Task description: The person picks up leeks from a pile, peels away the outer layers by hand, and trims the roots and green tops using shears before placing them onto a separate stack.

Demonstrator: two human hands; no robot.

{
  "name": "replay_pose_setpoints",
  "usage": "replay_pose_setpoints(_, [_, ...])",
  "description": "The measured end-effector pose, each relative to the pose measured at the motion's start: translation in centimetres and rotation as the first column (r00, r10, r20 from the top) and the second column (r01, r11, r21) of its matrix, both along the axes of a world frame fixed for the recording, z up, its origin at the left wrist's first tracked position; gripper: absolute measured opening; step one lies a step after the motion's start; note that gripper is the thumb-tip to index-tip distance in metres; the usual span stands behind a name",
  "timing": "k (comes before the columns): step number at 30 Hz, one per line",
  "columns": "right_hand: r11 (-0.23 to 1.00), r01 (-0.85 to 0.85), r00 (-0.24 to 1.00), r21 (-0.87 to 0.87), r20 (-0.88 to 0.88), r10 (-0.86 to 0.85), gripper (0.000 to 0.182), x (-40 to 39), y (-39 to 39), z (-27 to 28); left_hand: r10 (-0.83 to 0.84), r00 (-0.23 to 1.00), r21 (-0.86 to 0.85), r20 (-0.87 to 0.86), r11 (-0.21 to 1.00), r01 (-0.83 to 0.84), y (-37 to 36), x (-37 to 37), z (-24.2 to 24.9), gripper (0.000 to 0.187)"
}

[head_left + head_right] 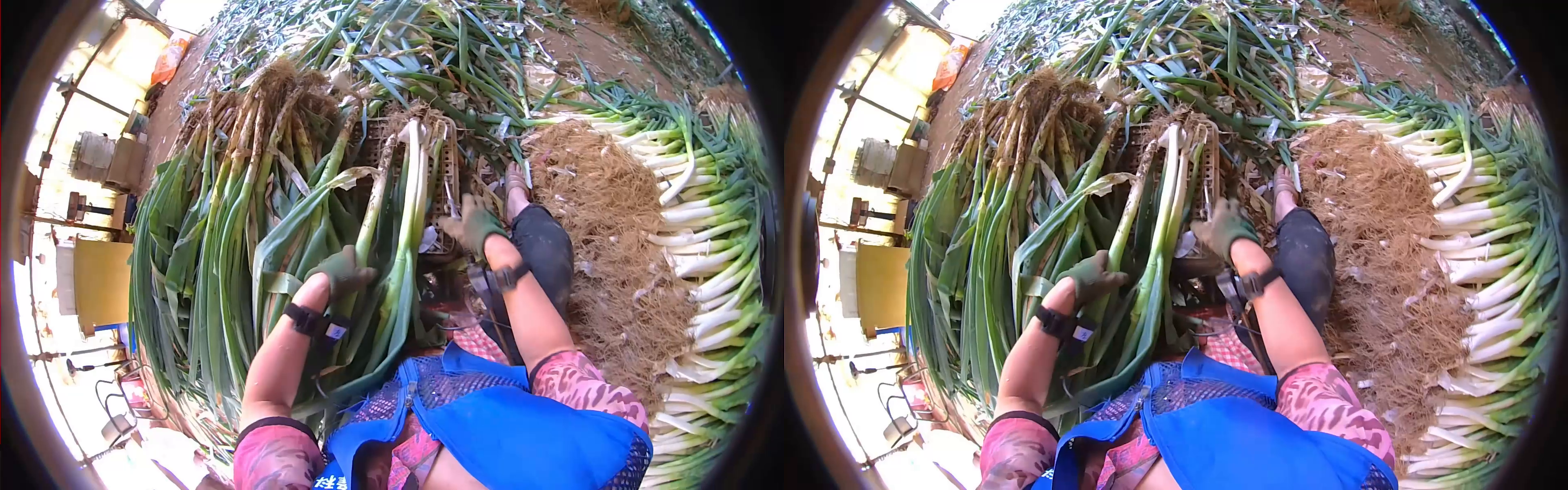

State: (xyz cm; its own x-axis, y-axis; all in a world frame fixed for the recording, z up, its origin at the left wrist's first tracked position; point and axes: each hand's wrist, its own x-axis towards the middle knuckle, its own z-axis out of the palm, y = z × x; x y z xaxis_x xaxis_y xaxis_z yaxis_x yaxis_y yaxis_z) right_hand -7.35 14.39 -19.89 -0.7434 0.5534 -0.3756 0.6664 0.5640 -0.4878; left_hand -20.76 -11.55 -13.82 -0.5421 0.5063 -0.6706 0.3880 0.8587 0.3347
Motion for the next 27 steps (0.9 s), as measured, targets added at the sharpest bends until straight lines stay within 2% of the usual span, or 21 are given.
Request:
replay_pose_setpoints(2, [0.998, -0.058, 0.967, -0.003, 0.248, 0.056, 0.105, 3.7, -1.7, -1.4, -0.001, 0.999, 0.039, 0.046, 0.999, -0.001, -1.2, 0.2, -0.1, 0.050])
replay_pose_setpoints(3, [0.990, -0.067, 0.949, -0.123, 0.300, 0.101, 0.111, 5.0, -2.8, -3.0, 0.047, 0.985, 0.082, 0.164, 0.995, -0.061, -1.0, -0.6, -0.5, 0.042])
replay_pose_setpoints(4, [0.986, -0.054, 0.955, -0.159, 0.279, 0.098, 0.108, 5.8, -3.7, -4.6, 0.118, 0.968, 0.153, 0.221, 0.976, -0.154, -0.1, -0.4, 1.1, 0.036])
replay_pose_setpoints(8, [0.988, 0.058, 0.992, -0.144, 0.122, -0.041, 0.095, 5.3, -4.3, -8.2, 0.302, 0.933, 0.271, 0.196, 0.897, -0.348, 2.3, -1.0, 1.1, 0.038])
replay_pose_setpoints(12, [0.981, 0.127, 0.987, -0.144, -0.078, -0.139, 0.082, 4.8, -3.1, -9.2, 0.143, 0.990, 0.132, -0.001, 0.981, -0.141, 1.1, 0.8, -0.1, 0.049])
replay_pose_setpoints(13, [0.949, 0.149, 0.975, -0.277, -0.117, -0.188, 0.079, 4.9, -2.7, -9.4, 0.127, 0.990, 0.124, 0.067, 0.983, -0.135, 0.0, 0.9, 0.1, 0.055])
replay_pose_setpoints(14, [0.701, 0.208, 0.954, -0.682, -0.017, -0.299, 0.075, 5.2, -2.7, -5.0, 0.133, 0.986, 0.123, 0.103, 0.982, -0.145, -0.9, 1.6, 1.4, 0.056])
replay_pose_setpoints(15, [0.655, 0.255, 0.933, -0.711, 0.003, -0.359, 0.062, 6.0, -3.9, -1.2, 0.138, 0.981, 0.123, 0.138, 0.980, -0.155, -1.6, 2.2, 3.0, 0.057])
replay_pose_setpoints(18, [0.864, -0.159, 0.923, -0.478, -0.382, -0.041, 0.054, 9.4, -6.4, 4.6, 0.211, 0.960, 0.144, 0.184, 0.960, -0.239, -2.4, 3.0, 4.6, 0.055])
replay_pose_setpoints(19, [0.723, -0.233, 0.894, -0.650, -0.436, -0.103, 0.052, 11.2, -8.3, 6.6, 0.225, 0.959, 0.154, 0.170, 0.956, -0.251, -2.2, 3.0, 4.6, 0.054])
replay_pose_setpoints(21, [0.682, -0.308, 0.903, -0.663, -0.430, -0.010, 0.051, 14.4, -10.9, 9.6, 0.236, 0.959, 0.184, 0.154, 0.947, -0.263, -1.1, 3.7, 5.1, 0.048])
replay_pose_setpoints(22, [0.790, -0.324, 0.924, -0.520, -0.354, 0.145, 0.051, 15.2, -11.3, 10.9, 0.239, 0.954, 0.230, 0.181, 0.933, -0.277, -0.7, 3.9, 4.4, 0.048])
replay_pose_setpoints(23, [0.790, -0.320, 0.943, -0.523, -0.258, 0.211, 0.051, 15.6, -11.4, 13.4, 0.239, 0.948, 0.273, 0.209, 0.917, -0.291, -0.4, 4.1, 3.0, 0.047])
replay_pose_setpoints(26, [0.821, -0.243, 0.970, -0.516, -0.108, 0.219, 0.058, 14.9, -11.5, 12.2, 0.265, 0.900, 0.330, 0.346, 0.864, -0.381, -0.1, 5.1, 1.3, 0.042])
replay_pose_setpoints(27, [0.849, -0.262, 0.963, -0.460, -0.179, 0.200, 0.056, 14.8, -11.5, 10.5, 0.275, 0.889, 0.333, 0.365, 0.854, -0.400, -0.2, 5.4, 1.7, 0.041])
